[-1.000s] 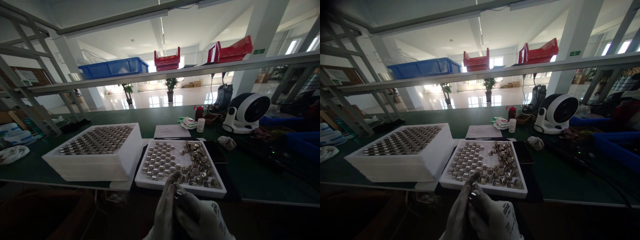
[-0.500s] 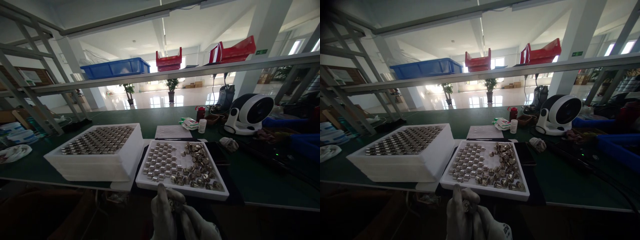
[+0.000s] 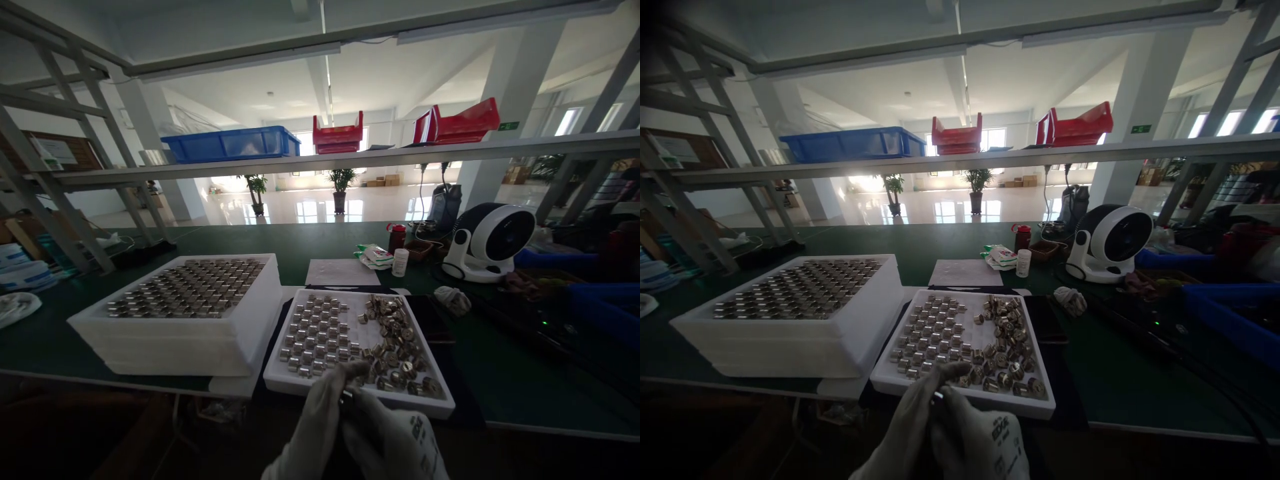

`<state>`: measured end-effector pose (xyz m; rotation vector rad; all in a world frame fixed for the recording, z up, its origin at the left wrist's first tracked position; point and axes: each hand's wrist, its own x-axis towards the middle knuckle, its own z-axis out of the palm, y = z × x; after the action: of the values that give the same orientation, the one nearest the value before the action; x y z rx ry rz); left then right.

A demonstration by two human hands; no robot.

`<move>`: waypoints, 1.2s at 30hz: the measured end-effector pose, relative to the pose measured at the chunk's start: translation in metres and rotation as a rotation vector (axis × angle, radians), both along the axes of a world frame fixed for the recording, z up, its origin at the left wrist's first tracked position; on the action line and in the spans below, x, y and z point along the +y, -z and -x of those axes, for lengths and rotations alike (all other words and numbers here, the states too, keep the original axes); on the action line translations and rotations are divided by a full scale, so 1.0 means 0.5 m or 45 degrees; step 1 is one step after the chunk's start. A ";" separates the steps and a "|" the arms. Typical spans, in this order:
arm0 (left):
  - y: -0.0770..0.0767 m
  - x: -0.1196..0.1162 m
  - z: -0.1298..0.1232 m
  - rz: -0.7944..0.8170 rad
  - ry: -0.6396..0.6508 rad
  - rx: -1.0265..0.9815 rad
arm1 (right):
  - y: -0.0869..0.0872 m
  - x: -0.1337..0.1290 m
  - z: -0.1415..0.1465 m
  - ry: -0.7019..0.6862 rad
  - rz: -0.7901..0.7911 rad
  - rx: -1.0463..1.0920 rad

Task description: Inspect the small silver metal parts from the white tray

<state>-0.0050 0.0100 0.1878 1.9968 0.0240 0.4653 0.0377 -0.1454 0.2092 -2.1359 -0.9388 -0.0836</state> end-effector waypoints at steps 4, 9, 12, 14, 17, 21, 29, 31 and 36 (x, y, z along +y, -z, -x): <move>-0.077 0.061 -0.127 -0.467 0.045 0.217 | -0.043 0.005 -0.120 0.232 0.365 0.078; -0.098 0.104 -0.260 -0.800 0.188 0.419 | -0.086 0.034 -0.284 0.451 0.477 0.047; -0.093 0.107 -0.296 -0.894 0.279 0.490 | -0.099 0.048 -0.338 0.512 0.475 0.060; -0.098 0.108 -0.306 -0.876 0.323 0.501 | -0.102 0.048 -0.344 0.534 0.423 0.082; -0.120 0.120 -0.300 -0.736 0.365 0.464 | -0.096 0.034 -0.310 0.546 0.291 0.151; -0.155 0.139 -0.236 -0.297 0.423 0.310 | -0.061 0.006 -0.207 0.493 0.052 0.261; -0.092 0.019 -0.024 0.561 0.240 0.077 | 0.012 -0.019 -0.003 0.068 -0.364 0.324; -0.062 -0.016 0.002 0.707 0.091 0.022 | 0.007 -0.020 0.023 0.022 -0.328 0.348; -0.028 -0.061 0.010 0.975 -0.218 0.012 | -0.010 -0.022 0.060 0.055 -0.250 0.461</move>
<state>-0.0100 -0.0203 0.2016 1.2471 0.3326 0.4656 0.0077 -0.1562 0.2142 -1.9058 -0.6443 0.1777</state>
